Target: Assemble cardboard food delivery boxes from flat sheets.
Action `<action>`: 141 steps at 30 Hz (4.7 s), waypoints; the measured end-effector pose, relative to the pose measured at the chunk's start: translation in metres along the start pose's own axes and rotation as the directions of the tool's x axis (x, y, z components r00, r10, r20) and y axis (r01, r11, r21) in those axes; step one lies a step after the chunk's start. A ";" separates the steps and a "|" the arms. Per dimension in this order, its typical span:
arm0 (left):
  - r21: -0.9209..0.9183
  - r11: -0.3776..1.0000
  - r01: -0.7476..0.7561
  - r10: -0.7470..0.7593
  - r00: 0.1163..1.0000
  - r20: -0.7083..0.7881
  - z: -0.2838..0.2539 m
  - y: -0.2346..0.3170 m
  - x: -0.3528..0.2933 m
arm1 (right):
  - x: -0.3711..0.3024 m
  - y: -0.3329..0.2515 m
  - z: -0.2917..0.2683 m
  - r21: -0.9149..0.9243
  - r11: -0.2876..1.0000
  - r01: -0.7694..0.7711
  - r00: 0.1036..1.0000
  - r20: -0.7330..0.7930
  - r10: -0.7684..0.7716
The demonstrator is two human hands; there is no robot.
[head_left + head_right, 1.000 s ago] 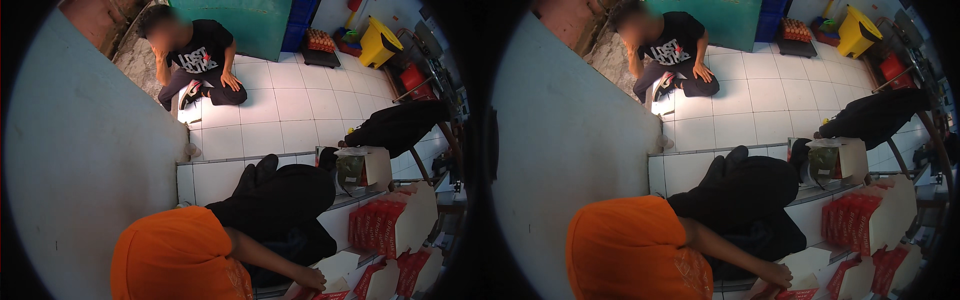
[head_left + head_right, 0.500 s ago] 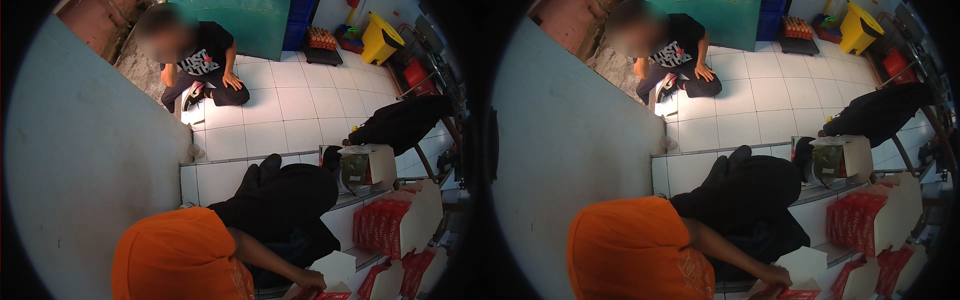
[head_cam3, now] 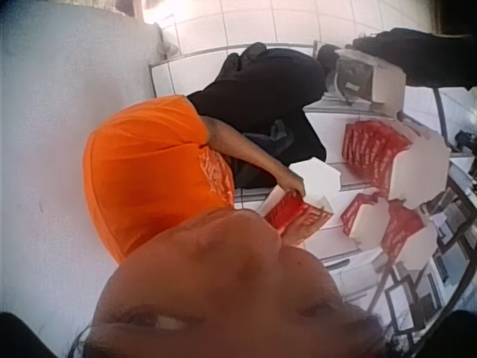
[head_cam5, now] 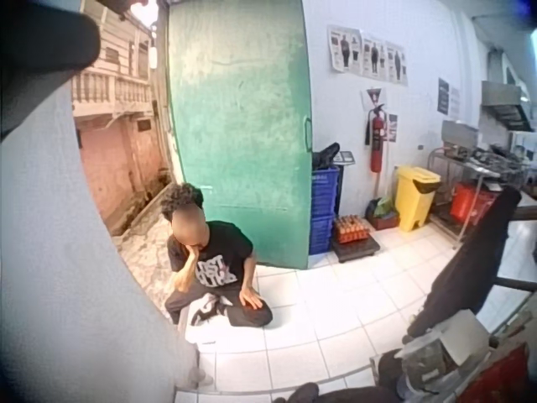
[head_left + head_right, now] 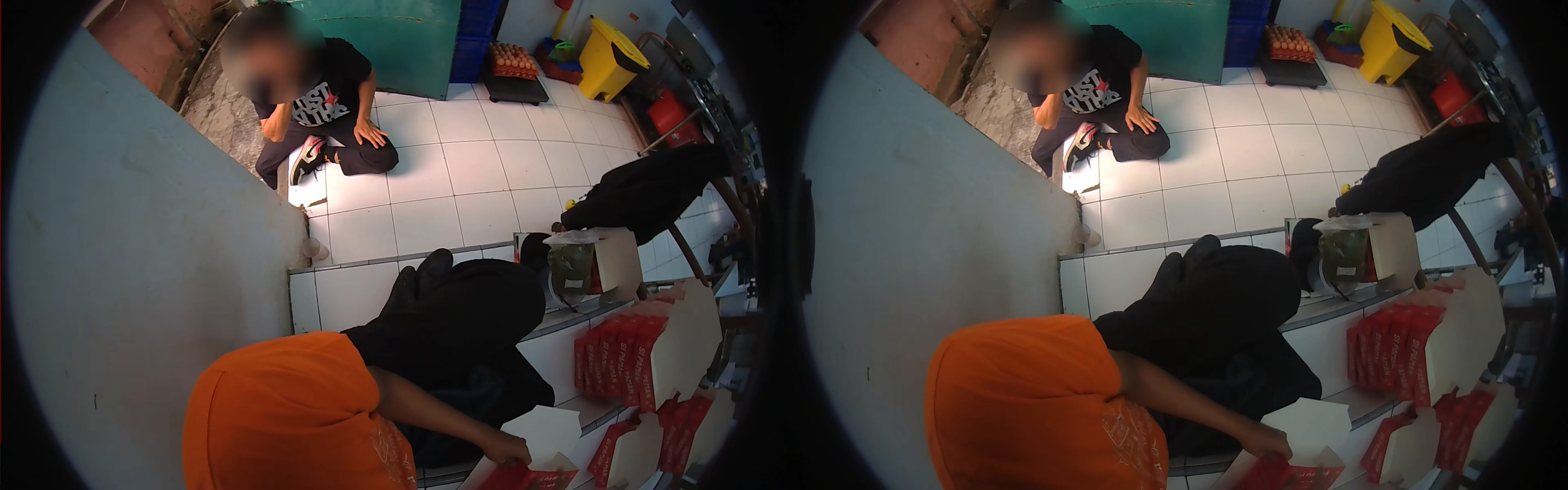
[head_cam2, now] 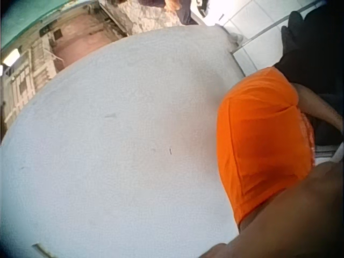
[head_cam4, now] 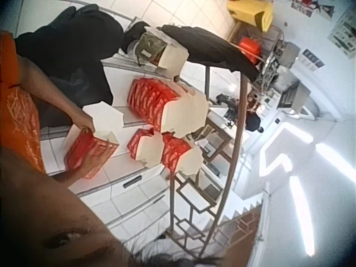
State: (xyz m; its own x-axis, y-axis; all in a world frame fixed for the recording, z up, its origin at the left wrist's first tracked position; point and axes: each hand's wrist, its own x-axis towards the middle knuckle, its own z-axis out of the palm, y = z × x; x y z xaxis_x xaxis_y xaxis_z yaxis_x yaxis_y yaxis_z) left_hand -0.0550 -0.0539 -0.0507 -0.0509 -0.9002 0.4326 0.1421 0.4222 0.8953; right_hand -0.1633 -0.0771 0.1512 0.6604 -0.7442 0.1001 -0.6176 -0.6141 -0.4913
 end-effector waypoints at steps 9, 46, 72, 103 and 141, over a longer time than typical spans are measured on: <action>0.061 0.996 -0.058 0.059 0.998 -0.023 0.000 -0.005 -0.018 | 0.098 0.146 0.004 0.130 0.984 -0.122 0.958 0.276 0.082; 0.083 0.944 0.318 -0.314 0.948 -0.060 -0.018 0.098 -0.052 | 0.086 0.110 0.002 0.464 0.764 -0.448 0.839 0.514 0.179; 0.153 0.985 0.073 -0.065 0.996 -0.057 0.003 0.078 -0.019 | 0.144 0.315 -0.071 -0.568 0.822 0.025 0.953 -0.234 -0.191; 0.214 0.936 -0.278 0.349 0.667 -0.658 -0.114 0.106 -0.013 | 0.083 0.011 0.001 0.038 0.979 0.200 0.934 0.294 -0.202; 0.044 0.967 0.250 -0.254 0.959 0.123 -0.089 0.071 -0.030 | -0.064 -0.029 0.087 -0.373 0.895 -0.246 0.962 -0.205 0.179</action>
State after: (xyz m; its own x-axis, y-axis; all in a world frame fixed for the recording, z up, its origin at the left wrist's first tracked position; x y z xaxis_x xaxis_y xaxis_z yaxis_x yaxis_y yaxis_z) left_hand 0.0443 -0.0069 -0.0099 -0.2062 -0.9577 0.2008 0.0810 0.1878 0.9789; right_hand -0.1503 0.0111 0.0836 0.4377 -0.8797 0.1857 -0.8741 -0.4647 -0.1415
